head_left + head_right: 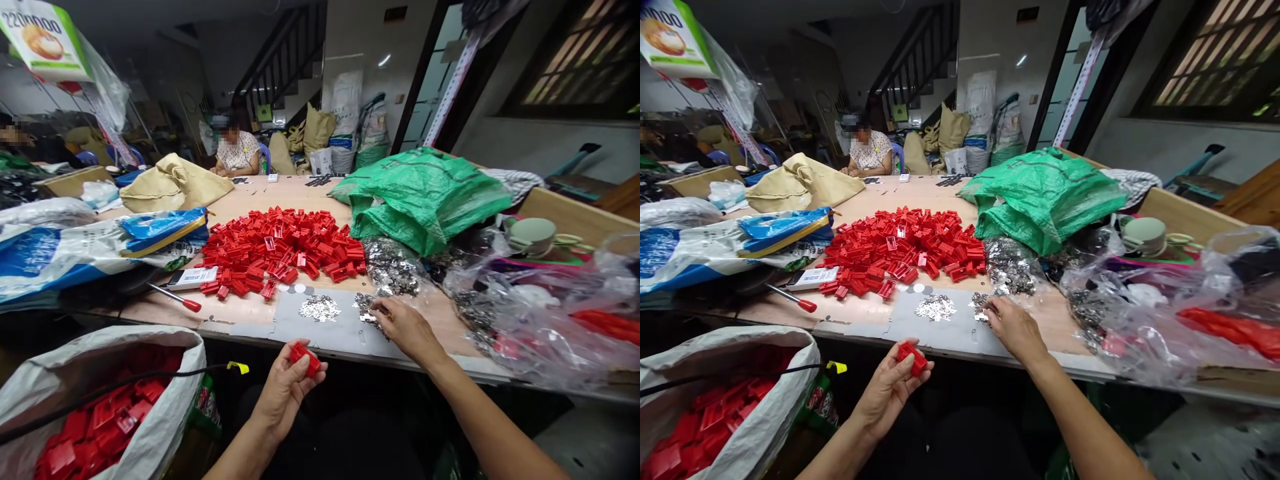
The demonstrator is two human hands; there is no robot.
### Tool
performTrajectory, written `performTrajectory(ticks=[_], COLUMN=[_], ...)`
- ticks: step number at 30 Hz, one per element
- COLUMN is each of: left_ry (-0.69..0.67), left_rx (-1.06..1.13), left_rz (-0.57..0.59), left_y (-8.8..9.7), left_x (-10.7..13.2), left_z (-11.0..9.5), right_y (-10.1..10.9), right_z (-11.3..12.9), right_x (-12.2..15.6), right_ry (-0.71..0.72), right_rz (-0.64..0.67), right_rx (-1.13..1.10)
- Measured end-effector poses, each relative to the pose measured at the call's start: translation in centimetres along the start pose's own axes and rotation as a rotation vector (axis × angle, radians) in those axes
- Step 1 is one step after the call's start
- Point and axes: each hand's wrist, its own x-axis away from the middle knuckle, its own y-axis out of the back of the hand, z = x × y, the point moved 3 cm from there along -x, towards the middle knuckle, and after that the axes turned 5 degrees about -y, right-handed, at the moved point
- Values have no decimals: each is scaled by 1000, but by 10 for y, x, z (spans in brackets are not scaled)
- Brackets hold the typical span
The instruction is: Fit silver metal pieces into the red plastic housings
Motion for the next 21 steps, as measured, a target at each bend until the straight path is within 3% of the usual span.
performTrajectory(ticks=[4, 11, 16, 21], left_ry=[28, 34, 43, 25], left_rx=[23, 3, 47, 114], left_rz=[46, 38, 81, 113], left_y=[-2, 6, 0, 3], left_x=[2, 3, 5, -2], left_z=[2, 1, 7, 10], right_y=[-2, -14, -31, -59], right_z=[4, 9, -13, -50], right_x=[-8, -7, -16, -43], right_ry=[1, 39, 165, 378], right_rz=[103, 169, 124, 64], right_rx=[205, 268, 213, 68])
